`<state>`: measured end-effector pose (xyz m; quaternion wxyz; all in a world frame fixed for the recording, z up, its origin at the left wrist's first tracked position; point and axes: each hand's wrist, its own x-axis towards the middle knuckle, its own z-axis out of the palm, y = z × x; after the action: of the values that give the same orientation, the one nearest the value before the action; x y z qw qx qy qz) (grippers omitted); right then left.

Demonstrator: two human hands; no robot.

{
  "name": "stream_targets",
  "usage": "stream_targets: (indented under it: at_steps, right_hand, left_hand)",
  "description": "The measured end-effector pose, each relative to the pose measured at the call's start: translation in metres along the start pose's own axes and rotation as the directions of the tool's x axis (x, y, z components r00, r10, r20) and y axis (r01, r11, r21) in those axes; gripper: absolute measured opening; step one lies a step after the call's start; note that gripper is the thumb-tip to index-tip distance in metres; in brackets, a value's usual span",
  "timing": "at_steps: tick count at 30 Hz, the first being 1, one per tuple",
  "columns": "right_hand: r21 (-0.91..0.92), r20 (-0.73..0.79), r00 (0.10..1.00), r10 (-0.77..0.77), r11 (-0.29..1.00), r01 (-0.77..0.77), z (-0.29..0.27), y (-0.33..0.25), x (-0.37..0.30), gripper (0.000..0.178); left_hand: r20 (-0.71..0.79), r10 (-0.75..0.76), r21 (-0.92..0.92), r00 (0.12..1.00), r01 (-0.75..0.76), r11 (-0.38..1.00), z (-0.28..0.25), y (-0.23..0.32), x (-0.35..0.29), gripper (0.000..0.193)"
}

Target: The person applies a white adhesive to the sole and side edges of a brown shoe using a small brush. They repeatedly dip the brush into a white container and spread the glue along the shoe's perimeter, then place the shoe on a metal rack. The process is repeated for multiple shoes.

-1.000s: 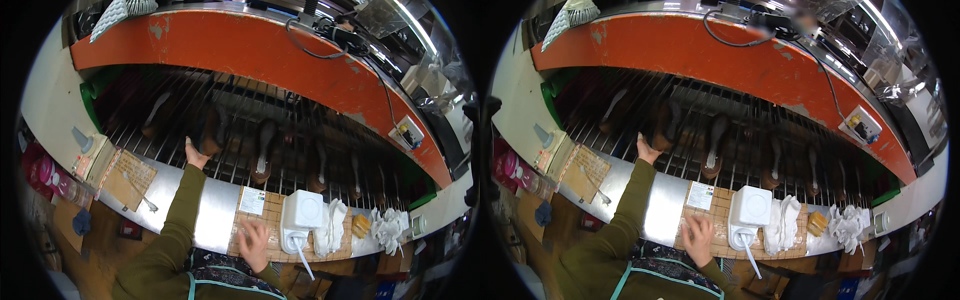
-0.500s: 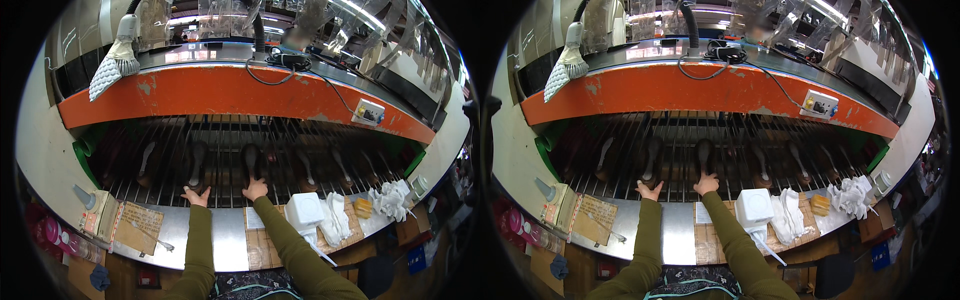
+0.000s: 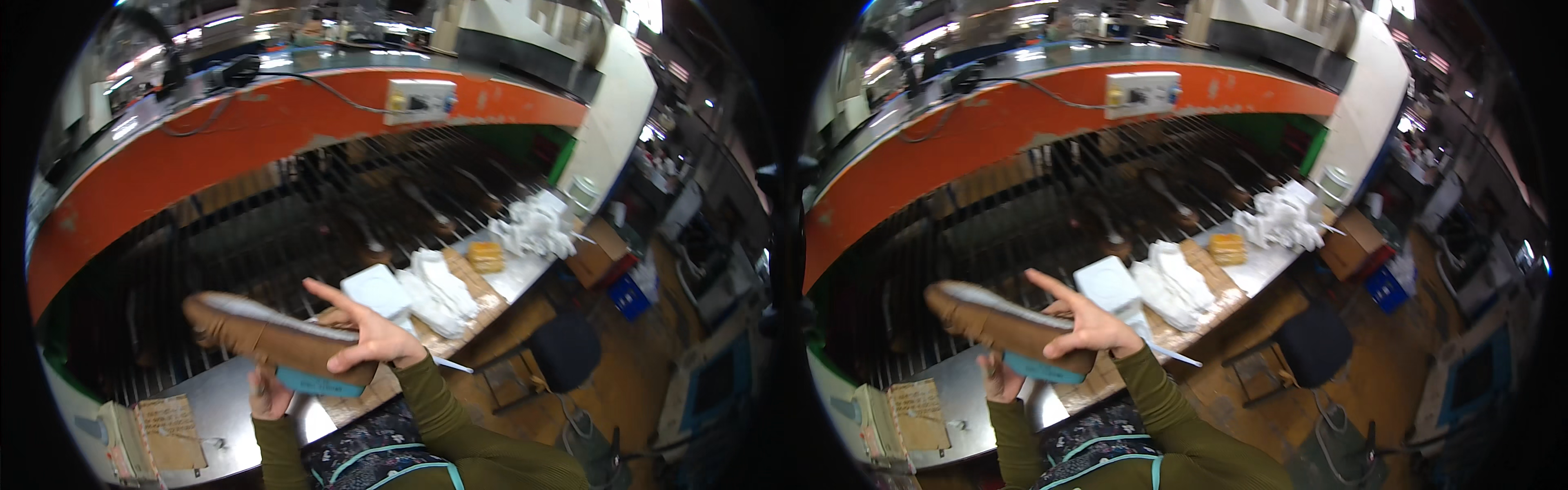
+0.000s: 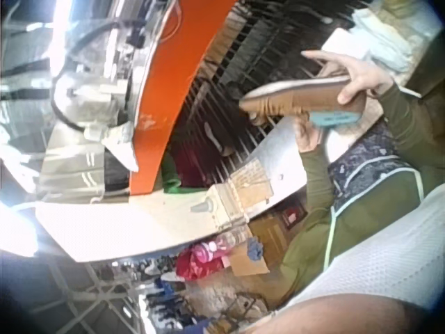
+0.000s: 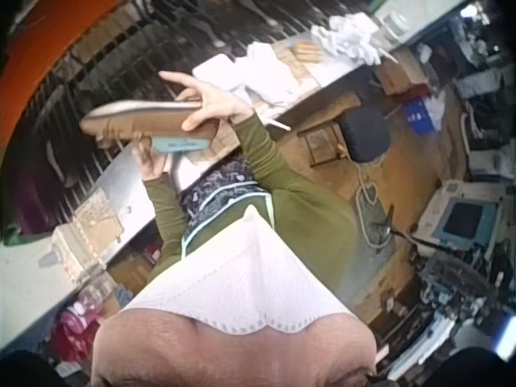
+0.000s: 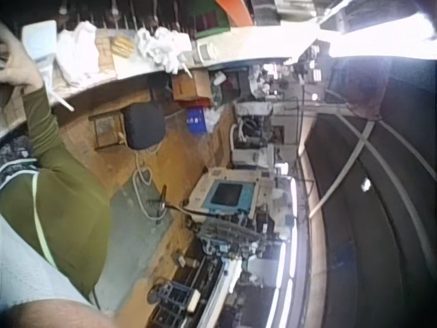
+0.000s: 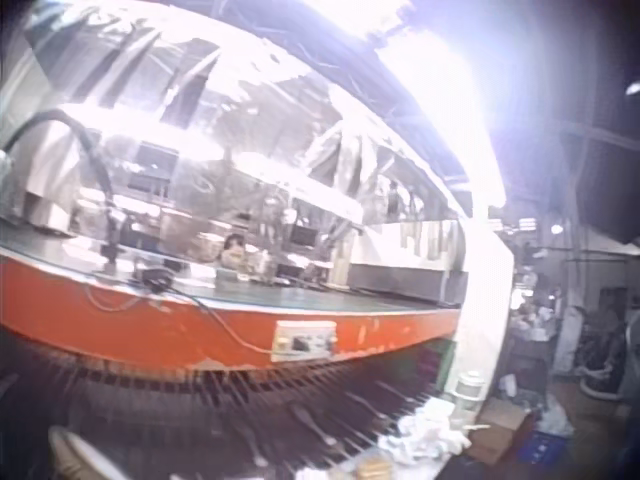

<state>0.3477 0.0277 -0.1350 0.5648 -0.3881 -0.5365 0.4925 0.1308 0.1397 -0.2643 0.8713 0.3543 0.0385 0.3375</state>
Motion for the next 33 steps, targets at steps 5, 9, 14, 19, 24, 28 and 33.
stream_targets:
  at_steps: [5,9,14,19,24,28,33]
  right_hand:
    - [-0.162,-0.057,0.989,-0.137,0.979,0.127,-0.01,-0.01,-0.05,0.077]
    - [-0.399,-0.715,0.672,-0.194,0.902,-0.164,-0.024,0.017,-0.08,0.024]
    - [-0.825,-0.547,0.762,-0.346,0.068,-0.561,-0.006,0.063,-0.12,0.02]
    - [-0.751,-0.638,0.712,-0.292,0.032,-0.66,-0.007,0.089,-0.125,0.03]
    - [-0.802,-0.554,0.739,-0.384,0.007,-0.598,-0.03,0.072,-0.135,0.015]
    - [-0.84,-0.485,0.787,-0.382,-0.047,-0.541,-0.049,0.07,-0.137,0.008]
    - [-0.885,-0.39,0.85,-0.354,-0.11,-0.452,-0.058,0.076,-0.137,0.008]
  left_hand:
    - [0.11,0.14,0.093,0.984,-0.151,0.984,0.064,-0.034,-0.027,0.129]
    - [0.024,0.347,0.115,0.937,-0.348,0.931,0.063,-0.055,-0.045,0.121]
    - [0.174,0.592,0.055,0.787,-0.608,0.792,0.104,-0.018,-0.021,0.139]
    - [-0.202,0.672,0.225,0.712,-0.634,0.74,0.115,0.002,-0.023,0.149]
    - [-0.074,0.789,0.399,0.609,-0.707,0.584,0.095,0.021,-0.026,0.136]
    - [-0.071,0.828,0.465,0.556,-0.716,0.521,0.051,0.001,-0.044,0.119]
    - [-0.042,0.8,0.472,0.598,-0.694,0.543,0.078,0.005,-0.04,0.101]
